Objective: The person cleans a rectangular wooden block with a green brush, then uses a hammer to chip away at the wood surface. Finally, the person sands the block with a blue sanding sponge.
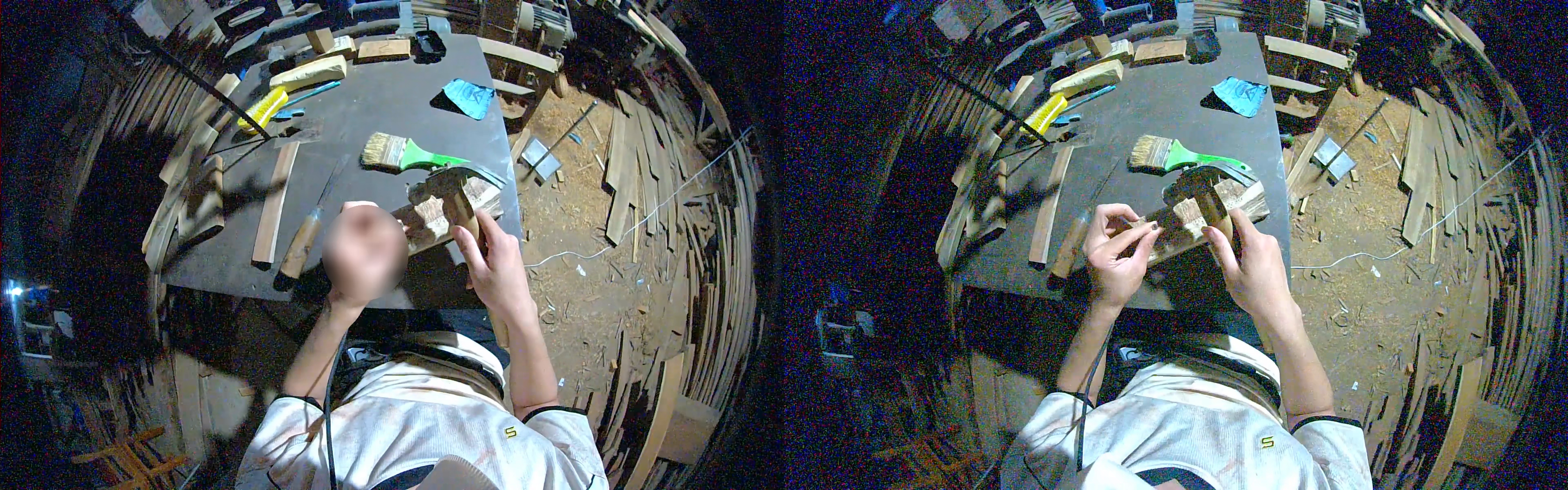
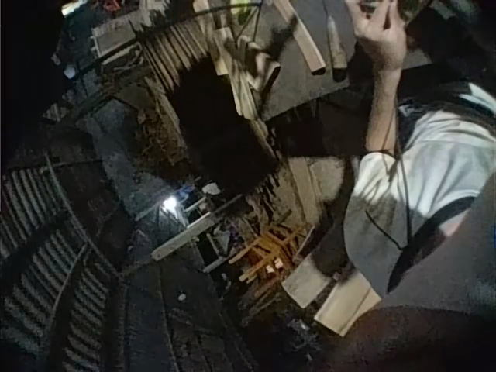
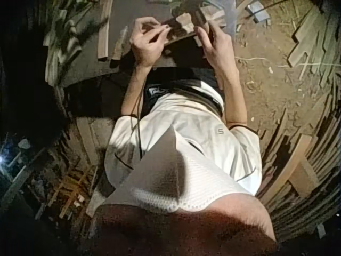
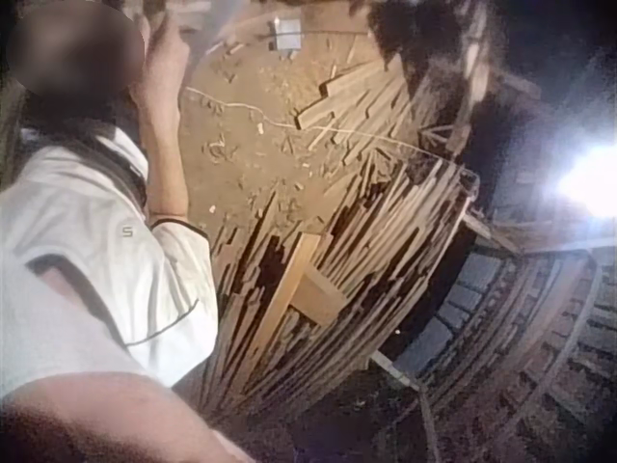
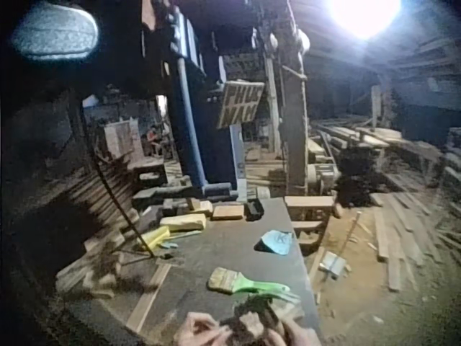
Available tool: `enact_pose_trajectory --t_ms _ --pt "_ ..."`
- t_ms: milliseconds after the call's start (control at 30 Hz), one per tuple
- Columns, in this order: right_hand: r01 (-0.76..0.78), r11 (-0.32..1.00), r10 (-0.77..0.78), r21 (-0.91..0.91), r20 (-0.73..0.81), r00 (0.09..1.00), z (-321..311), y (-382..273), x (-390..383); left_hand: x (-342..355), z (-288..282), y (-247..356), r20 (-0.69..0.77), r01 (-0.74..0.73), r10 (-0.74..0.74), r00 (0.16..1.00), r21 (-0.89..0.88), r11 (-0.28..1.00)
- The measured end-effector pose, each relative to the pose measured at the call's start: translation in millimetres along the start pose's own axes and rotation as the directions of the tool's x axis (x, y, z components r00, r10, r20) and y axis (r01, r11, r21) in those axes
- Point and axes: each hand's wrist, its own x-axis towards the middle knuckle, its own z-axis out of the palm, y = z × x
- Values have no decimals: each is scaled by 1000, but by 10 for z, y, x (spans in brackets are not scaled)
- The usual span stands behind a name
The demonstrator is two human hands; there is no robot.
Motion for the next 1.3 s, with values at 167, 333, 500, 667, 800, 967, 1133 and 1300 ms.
enact_pose_trajectory --t_ms 167,333,500,667,800,967,1133,1300 --pt "94 995 -95 -12 -13 995 17 77 5 13 13 7 -7 -31 31 999 -5 1000" --pt "89 996 -90 -31 -7 996 24 100 10 66 20 49 62 208 -208 976 17 978" --pt "44 999 -44 1 6 999 8 45 9 -21 68 -22 -2 22 -22 1000 -10 1000" --pt "58 998 -57 19 -18 998 9 53 -1 83 32 37 -33 164 -163 986 17 986" --pt "57 998 -57 -14 -17 998 13 55 7 65 4 51 24 132 -131 991 -40 990" --pt "9 1000 -9 7 -4 1000 13 47 5 63 37 -3 46 136 -135 990 -39 990" --pt "-7 1000 7 20 -3 1000 18 20 8 47 25 3 83 191 -189 978 -26 981" --pt "42 999 -42 11 -18 999 24 67 10 43 31 9 80 190 -188 979 -22 982"
